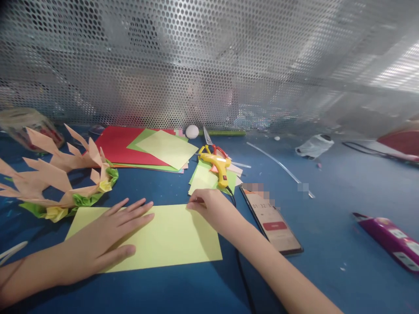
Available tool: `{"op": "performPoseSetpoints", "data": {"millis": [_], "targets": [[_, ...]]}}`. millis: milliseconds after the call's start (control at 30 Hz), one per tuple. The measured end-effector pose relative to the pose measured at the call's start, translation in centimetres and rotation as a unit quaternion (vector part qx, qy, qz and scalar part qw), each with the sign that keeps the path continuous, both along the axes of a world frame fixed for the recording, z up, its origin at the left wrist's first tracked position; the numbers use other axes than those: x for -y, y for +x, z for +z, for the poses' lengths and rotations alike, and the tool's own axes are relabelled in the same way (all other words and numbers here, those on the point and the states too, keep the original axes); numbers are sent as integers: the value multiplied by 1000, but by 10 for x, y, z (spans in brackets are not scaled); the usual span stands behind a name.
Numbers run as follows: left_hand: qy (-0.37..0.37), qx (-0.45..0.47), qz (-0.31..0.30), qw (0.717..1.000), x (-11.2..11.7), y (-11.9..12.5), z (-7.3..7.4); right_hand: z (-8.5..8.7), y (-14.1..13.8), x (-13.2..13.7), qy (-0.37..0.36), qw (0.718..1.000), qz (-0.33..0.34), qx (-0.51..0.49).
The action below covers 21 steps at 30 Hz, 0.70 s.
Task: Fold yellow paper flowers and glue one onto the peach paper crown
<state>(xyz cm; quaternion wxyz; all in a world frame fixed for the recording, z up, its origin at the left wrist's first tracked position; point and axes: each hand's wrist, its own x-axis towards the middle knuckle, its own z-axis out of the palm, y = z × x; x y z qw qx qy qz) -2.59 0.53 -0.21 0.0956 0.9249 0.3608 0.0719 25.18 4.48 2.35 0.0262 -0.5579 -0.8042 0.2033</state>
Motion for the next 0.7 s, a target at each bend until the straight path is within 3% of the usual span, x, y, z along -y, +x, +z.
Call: {"op": "performPoseSetpoints", "data": {"millis": [200,433,700], "targets": [[-15,-7,-27,999,-1,-1,2,2,5,1,-84,995,-53,32],[-42,-27,-48,998,-6,-6,3,5,0,1,-96,979,-150,98],[-50,-38,-48,997,-5,-5,5,24,14,1,-140,982,-120,52]]}}
